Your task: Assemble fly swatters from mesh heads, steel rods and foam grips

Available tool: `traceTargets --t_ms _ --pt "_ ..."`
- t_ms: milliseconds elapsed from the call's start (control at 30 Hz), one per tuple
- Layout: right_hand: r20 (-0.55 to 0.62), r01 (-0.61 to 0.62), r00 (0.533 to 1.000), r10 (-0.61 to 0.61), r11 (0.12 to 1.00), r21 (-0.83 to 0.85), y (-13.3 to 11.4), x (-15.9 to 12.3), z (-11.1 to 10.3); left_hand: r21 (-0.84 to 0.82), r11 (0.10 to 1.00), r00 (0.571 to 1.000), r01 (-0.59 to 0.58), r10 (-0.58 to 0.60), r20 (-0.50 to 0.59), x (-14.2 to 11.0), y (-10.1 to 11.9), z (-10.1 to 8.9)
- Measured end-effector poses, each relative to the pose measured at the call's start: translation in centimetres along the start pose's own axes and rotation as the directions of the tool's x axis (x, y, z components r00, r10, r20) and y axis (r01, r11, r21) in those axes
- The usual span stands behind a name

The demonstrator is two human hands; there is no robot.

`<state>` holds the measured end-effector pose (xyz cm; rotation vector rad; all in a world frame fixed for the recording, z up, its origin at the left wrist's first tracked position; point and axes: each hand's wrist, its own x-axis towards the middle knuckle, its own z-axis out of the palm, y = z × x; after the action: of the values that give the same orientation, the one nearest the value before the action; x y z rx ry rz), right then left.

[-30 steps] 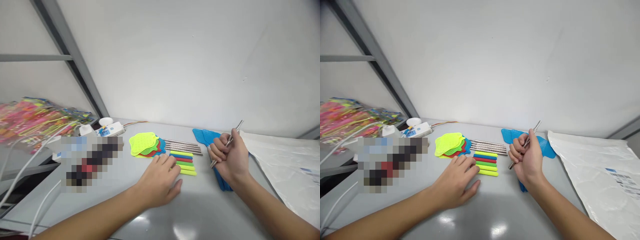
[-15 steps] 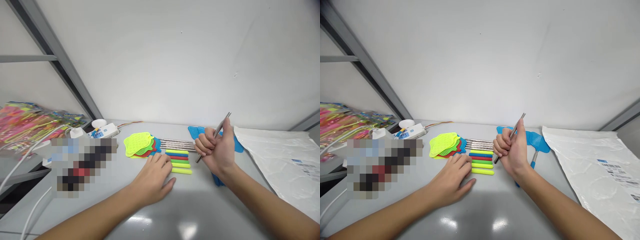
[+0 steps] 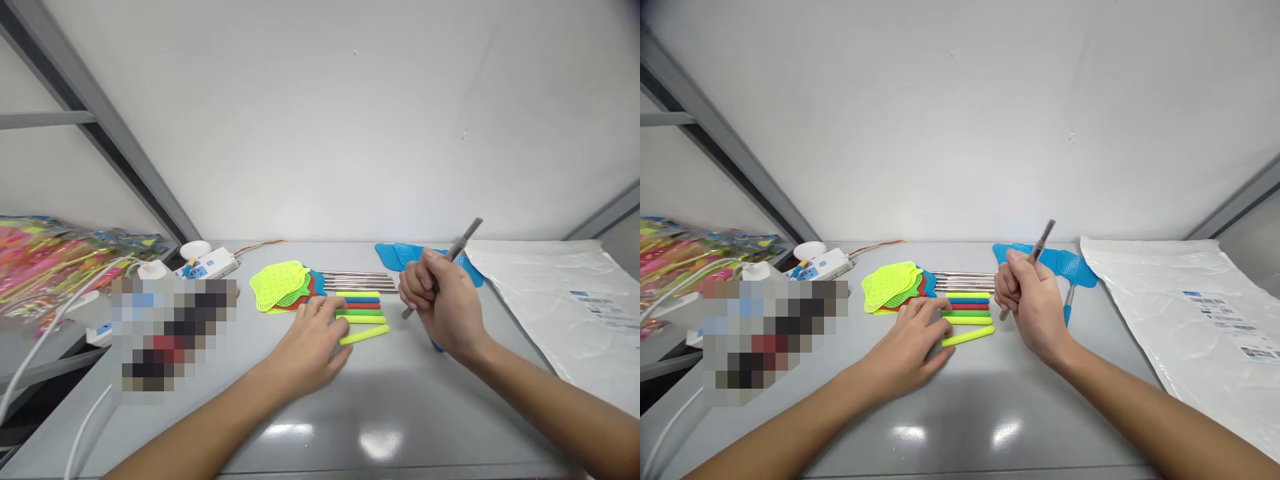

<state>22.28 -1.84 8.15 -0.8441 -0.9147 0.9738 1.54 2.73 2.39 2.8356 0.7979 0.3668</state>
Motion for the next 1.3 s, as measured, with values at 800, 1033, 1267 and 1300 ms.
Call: traceTargets --t_ms 800,1033,1267,1300 --pt "0.16 0.33 0.944 -0.289 0.826 -0.457 -0.1 -1.6 1.9 -0.341 0.899 0.916 -0.274 0.137 -0.376 0.1 0.7 -0.2" --pt "0.428 0.42 0.888 -0.168 0.676 -0.606 -0.5 -1.0 3.4 -0.319 0.907 0.915 -0.276 0.146 -0.377 0.2 0.6 0.1" --pt "0.5 0.37 0.864 0.062 0.596 -0.713 -1.6 -0.5 4.2 -0.364 0.885 0.917 -0.29 0.149 -0.369 0.2 0.6 0.2" --pt "0.501 0.357 0.858 0.117 0.566 -0.743 -1.9 -0.4 4.4 -0.377 0.883 0.923 -0.279 0.139 -0.358 0.3 0.6 0.2"
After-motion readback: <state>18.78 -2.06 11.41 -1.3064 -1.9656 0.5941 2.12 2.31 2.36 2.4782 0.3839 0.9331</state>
